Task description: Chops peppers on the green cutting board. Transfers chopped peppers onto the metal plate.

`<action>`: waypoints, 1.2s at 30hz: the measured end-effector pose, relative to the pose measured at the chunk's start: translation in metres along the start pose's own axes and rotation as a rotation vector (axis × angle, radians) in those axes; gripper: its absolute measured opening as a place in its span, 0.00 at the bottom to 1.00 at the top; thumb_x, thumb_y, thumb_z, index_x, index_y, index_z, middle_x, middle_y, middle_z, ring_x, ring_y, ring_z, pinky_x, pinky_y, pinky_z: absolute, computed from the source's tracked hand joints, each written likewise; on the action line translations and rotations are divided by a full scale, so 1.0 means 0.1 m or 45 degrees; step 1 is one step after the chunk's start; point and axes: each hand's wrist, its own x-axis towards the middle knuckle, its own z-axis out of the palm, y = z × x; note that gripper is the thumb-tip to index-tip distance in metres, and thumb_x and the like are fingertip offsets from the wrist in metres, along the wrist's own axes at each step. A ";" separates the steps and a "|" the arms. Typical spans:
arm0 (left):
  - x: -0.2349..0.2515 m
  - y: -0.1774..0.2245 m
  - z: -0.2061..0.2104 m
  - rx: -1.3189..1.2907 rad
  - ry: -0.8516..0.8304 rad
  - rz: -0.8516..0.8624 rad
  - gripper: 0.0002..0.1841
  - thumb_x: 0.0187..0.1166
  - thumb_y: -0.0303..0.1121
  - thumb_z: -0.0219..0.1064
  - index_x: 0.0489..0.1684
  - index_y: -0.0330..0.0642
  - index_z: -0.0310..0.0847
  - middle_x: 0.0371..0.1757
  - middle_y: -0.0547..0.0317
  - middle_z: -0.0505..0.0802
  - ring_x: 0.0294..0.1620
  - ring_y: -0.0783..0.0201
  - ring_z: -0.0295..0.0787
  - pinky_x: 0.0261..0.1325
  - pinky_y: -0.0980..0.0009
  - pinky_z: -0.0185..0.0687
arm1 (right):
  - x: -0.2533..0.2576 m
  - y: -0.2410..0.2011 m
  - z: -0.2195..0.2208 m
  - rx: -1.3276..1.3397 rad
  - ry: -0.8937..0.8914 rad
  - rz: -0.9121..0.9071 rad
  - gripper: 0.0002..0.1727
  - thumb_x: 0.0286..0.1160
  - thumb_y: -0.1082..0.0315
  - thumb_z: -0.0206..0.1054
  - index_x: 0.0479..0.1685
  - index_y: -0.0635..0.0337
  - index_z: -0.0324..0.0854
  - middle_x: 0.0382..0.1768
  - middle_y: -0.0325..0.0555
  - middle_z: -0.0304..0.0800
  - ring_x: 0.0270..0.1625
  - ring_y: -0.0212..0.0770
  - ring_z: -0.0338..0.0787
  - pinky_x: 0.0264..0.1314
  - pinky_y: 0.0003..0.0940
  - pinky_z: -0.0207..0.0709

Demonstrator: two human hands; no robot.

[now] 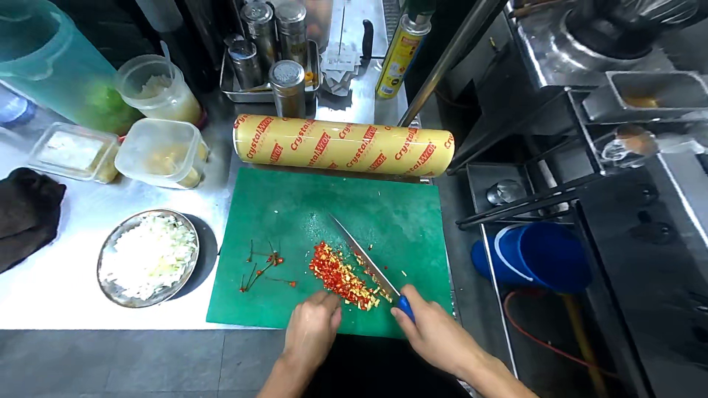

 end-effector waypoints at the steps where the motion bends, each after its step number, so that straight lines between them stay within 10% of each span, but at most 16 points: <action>1: 0.08 0.00 0.01 -0.007 0.042 -0.009 0.08 0.78 0.32 0.67 0.37 0.43 0.93 0.36 0.56 0.94 0.37 0.59 0.95 0.42 0.61 0.93 | -0.01 0.03 0.03 0.019 0.031 0.000 0.22 0.90 0.51 0.53 0.70 0.57 0.70 0.32 0.50 0.87 0.38 0.51 0.92 0.45 0.49 0.85; 12: 0.11 0.04 0.04 -0.063 0.322 0.057 0.07 0.75 0.36 0.69 0.41 0.50 0.92 0.46 0.60 0.91 0.52 0.61 0.90 0.53 0.65 0.90 | -0.12 0.40 0.33 0.446 0.080 -0.010 0.21 0.86 0.54 0.56 0.67 0.59 0.71 0.29 0.47 0.85 0.28 0.44 0.89 0.36 0.44 0.85; 23: -0.03 -0.14 -0.10 -0.307 0.454 -0.289 0.13 0.65 0.23 0.67 0.48 0.35 0.87 0.48 0.52 0.88 0.32 0.73 0.87 0.35 0.79 0.88 | 0.12 -0.36 0.67 0.869 0.173 -0.020 0.20 0.87 0.61 0.57 0.67 0.68 0.69 0.25 0.50 0.85 0.22 0.46 0.89 0.27 0.47 0.87; 36: 1.09 -0.32 -0.44 -0.194 0.550 0.169 0.12 0.78 0.24 0.58 0.47 0.41 0.89 0.49 0.54 0.90 0.55 0.54 0.87 0.58 0.57 0.87 | 0.11 -0.95 -0.02 -0.186 -0.148 0.035 0.22 0.93 0.54 0.51 0.76 0.56 0.66 0.38 0.57 0.91 0.45 0.62 0.95 0.49 0.57 0.86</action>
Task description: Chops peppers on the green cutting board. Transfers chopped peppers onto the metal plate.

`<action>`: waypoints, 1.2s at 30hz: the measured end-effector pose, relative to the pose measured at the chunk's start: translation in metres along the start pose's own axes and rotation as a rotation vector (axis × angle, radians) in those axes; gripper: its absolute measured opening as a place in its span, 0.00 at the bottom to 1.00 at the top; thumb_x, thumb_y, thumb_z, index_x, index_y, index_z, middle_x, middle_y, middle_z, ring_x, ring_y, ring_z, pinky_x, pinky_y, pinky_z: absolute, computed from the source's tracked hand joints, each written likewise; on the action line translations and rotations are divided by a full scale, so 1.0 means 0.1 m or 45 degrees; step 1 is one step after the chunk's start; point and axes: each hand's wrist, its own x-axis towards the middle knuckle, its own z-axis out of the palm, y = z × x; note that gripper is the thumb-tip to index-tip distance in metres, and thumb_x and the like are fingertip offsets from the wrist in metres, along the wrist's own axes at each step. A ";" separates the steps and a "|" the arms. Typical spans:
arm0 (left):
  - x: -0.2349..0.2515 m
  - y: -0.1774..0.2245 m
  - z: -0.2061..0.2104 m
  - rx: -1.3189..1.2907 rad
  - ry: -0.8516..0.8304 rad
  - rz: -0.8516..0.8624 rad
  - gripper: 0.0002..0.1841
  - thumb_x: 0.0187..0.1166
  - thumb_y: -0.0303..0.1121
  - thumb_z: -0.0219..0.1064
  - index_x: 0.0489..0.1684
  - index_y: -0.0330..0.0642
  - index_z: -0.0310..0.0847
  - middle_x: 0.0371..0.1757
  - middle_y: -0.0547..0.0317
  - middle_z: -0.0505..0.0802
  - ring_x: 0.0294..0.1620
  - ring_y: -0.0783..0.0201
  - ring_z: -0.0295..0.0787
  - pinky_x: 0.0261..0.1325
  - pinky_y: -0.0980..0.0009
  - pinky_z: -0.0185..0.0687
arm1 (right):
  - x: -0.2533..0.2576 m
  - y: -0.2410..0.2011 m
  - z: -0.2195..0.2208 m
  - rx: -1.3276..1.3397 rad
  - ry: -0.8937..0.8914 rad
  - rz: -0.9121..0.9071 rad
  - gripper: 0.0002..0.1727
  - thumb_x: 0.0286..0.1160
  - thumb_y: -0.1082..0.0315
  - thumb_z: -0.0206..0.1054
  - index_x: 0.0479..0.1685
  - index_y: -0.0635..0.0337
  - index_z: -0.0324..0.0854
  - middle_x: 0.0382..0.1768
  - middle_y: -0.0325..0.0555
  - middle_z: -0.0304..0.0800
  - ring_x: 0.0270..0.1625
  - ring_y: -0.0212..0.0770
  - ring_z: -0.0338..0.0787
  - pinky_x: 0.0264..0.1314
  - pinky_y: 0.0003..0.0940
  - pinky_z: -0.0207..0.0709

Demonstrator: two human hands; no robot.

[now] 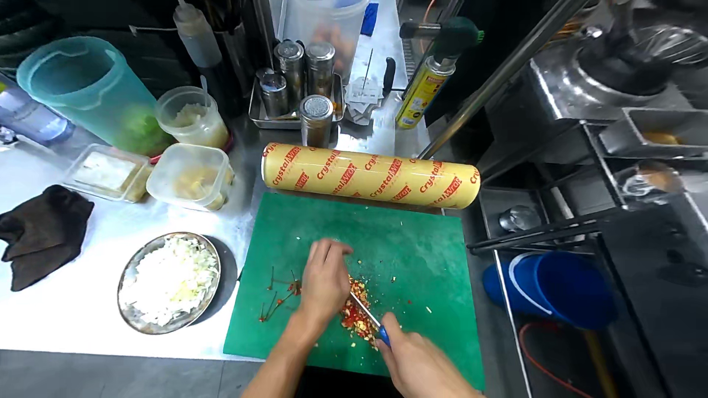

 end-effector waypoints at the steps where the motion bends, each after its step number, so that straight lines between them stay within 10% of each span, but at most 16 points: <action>1: 0.14 -0.08 0.05 0.007 -0.059 0.020 0.12 0.79 0.24 0.58 0.49 0.41 0.88 0.49 0.53 0.90 0.55 0.53 0.87 0.58 0.57 0.87 | 0.06 -0.02 0.03 -0.003 -0.016 0.026 0.22 0.93 0.54 0.51 0.77 0.55 0.64 0.39 0.57 0.91 0.46 0.62 0.95 0.50 0.56 0.86; 8: 0.28 -0.20 0.07 0.028 -0.350 -0.160 0.14 0.89 0.27 0.54 0.64 0.39 0.81 0.49 0.48 0.91 0.50 0.50 0.91 0.51 0.51 0.89 | 0.10 -0.10 -0.01 -0.049 -0.069 0.076 0.22 0.94 0.55 0.49 0.79 0.54 0.61 0.41 0.56 0.90 0.49 0.60 0.94 0.53 0.55 0.86; 26: 0.04 -0.35 0.07 -0.064 -0.158 -0.108 0.14 0.83 0.27 0.51 0.54 0.37 0.83 0.33 0.50 0.90 0.29 0.53 0.89 0.32 0.53 0.86 | -0.05 -0.24 0.10 -0.091 -0.122 0.077 0.21 0.94 0.56 0.48 0.78 0.54 0.62 0.38 0.53 0.90 0.46 0.57 0.94 0.51 0.51 0.86; 36: 0.07 -0.34 -0.02 -0.081 -0.016 -0.039 0.11 0.86 0.25 0.54 0.53 0.34 0.82 0.47 0.48 0.89 0.48 0.55 0.89 0.54 0.59 0.88 | 0.10 0.04 0.30 0.034 0.050 -0.034 0.22 0.92 0.53 0.51 0.76 0.55 0.67 0.36 0.53 0.91 0.43 0.57 0.95 0.49 0.54 0.87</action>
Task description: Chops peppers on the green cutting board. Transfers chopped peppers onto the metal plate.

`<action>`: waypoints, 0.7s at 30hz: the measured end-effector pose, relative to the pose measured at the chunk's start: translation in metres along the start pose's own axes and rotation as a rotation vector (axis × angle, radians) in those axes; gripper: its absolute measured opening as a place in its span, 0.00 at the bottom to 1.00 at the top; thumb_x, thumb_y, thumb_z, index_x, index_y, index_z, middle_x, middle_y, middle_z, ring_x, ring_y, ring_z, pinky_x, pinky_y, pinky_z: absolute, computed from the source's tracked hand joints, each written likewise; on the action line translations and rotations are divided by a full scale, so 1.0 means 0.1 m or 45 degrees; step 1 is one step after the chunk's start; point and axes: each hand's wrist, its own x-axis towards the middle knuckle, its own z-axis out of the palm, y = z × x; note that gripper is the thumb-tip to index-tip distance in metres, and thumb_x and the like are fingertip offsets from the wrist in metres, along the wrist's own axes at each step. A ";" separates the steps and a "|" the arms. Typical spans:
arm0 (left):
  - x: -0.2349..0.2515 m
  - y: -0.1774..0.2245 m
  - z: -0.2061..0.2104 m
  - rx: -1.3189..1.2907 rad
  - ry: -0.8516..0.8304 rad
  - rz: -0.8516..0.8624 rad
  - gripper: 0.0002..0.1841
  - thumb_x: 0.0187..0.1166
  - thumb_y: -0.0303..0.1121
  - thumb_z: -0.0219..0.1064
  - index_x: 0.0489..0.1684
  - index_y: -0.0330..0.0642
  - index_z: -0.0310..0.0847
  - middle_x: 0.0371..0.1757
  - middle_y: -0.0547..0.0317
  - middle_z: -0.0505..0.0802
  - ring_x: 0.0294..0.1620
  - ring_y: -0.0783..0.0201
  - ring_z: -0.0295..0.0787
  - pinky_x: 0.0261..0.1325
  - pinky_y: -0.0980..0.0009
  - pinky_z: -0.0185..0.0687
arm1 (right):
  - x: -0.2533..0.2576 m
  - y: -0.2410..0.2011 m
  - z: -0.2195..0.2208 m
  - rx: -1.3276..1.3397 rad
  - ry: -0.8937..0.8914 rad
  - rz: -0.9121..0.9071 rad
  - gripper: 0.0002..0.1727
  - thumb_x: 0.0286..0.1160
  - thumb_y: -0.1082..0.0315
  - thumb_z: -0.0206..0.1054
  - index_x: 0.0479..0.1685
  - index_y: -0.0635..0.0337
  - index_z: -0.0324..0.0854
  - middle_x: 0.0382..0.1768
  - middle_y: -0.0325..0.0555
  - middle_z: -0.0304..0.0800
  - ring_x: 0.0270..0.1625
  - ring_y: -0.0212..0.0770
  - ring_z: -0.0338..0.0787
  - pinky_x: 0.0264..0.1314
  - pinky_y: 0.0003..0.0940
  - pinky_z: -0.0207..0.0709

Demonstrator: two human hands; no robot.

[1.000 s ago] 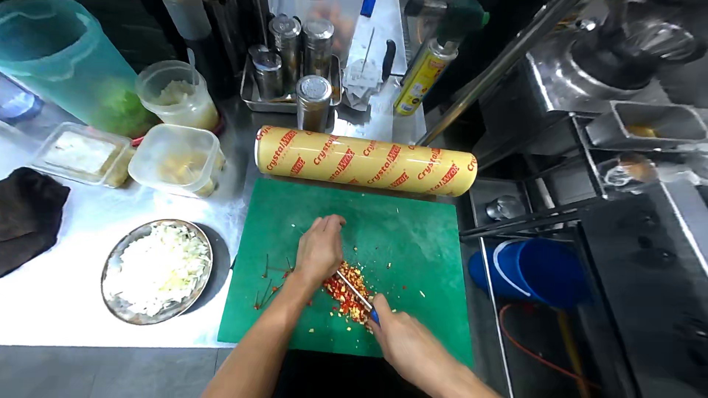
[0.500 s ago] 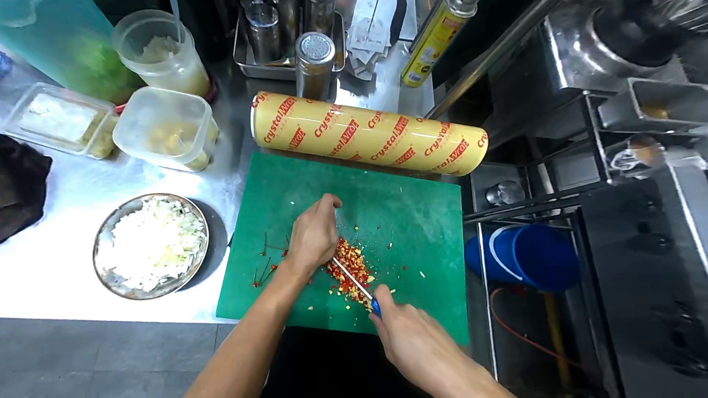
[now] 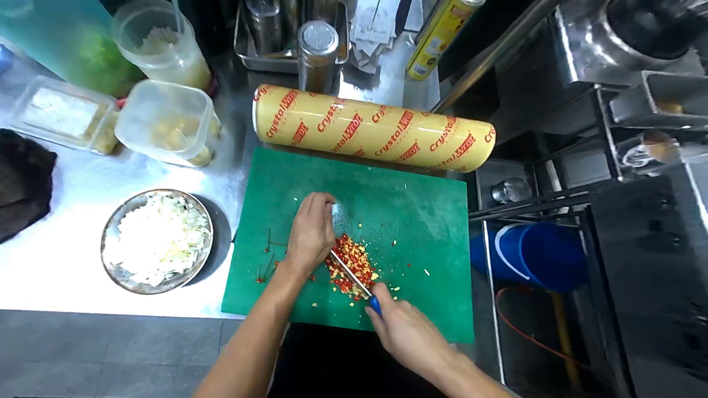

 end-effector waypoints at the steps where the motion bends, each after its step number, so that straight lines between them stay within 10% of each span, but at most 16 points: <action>1: -0.02 0.05 -0.10 0.014 0.057 0.001 0.11 0.86 0.26 0.53 0.54 0.33 0.82 0.50 0.47 0.88 0.53 0.54 0.87 0.60 0.60 0.85 | -0.02 0.10 0.02 0.044 0.110 -0.074 0.23 0.90 0.52 0.53 0.73 0.56 0.70 0.33 0.52 0.90 0.38 0.55 0.94 0.44 0.53 0.87; 4: -0.28 0.09 -0.49 0.180 0.156 -0.026 0.16 0.78 0.32 0.56 0.57 0.35 0.82 0.60 0.47 0.88 0.66 0.49 0.82 0.70 0.52 0.79 | -0.04 0.37 0.08 0.153 0.536 -0.375 0.22 0.83 0.53 0.58 0.60 0.63 0.77 0.20 0.45 0.85 0.20 0.46 0.88 0.23 0.46 0.84; 8: -0.90 -0.06 -0.77 0.417 0.141 -0.188 0.23 0.71 0.49 0.65 0.60 0.47 0.87 0.72 0.48 0.84 0.75 0.45 0.77 0.73 0.41 0.73 | 0.03 0.69 -0.06 0.226 0.670 -0.419 0.23 0.82 0.51 0.58 0.57 0.64 0.78 0.20 0.46 0.84 0.19 0.43 0.85 0.20 0.45 0.81; 11: -1.20 -0.19 -1.23 0.269 0.633 -0.846 0.25 0.79 0.34 0.67 0.66 0.21 0.72 0.64 0.28 0.83 0.61 0.43 0.84 0.62 0.47 0.82 | 0.11 0.87 -0.14 0.199 0.701 -0.403 0.24 0.79 0.50 0.59 0.55 0.64 0.81 0.23 0.49 0.86 0.22 0.48 0.87 0.23 0.50 0.81; 14: -1.26 -0.47 -1.60 -0.130 0.975 -1.527 0.29 0.91 0.37 0.56 0.82 0.24 0.52 0.51 0.35 0.86 0.35 0.57 0.90 0.38 0.61 0.88 | 0.18 1.01 -0.21 0.162 0.667 -0.362 0.24 0.78 0.49 0.59 0.57 0.60 0.83 0.26 0.50 0.88 0.27 0.51 0.89 0.28 0.52 0.83; 21: -1.32 -0.85 -1.69 -0.808 1.157 -1.489 0.17 0.91 0.29 0.56 0.74 0.35 0.65 0.47 0.44 0.89 0.27 0.61 0.92 0.31 0.66 0.93 | 0.38 1.07 -0.46 -0.030 0.467 -0.387 0.21 0.83 0.52 0.62 0.67 0.54 0.82 0.44 0.53 0.93 0.45 0.57 0.94 0.47 0.59 0.86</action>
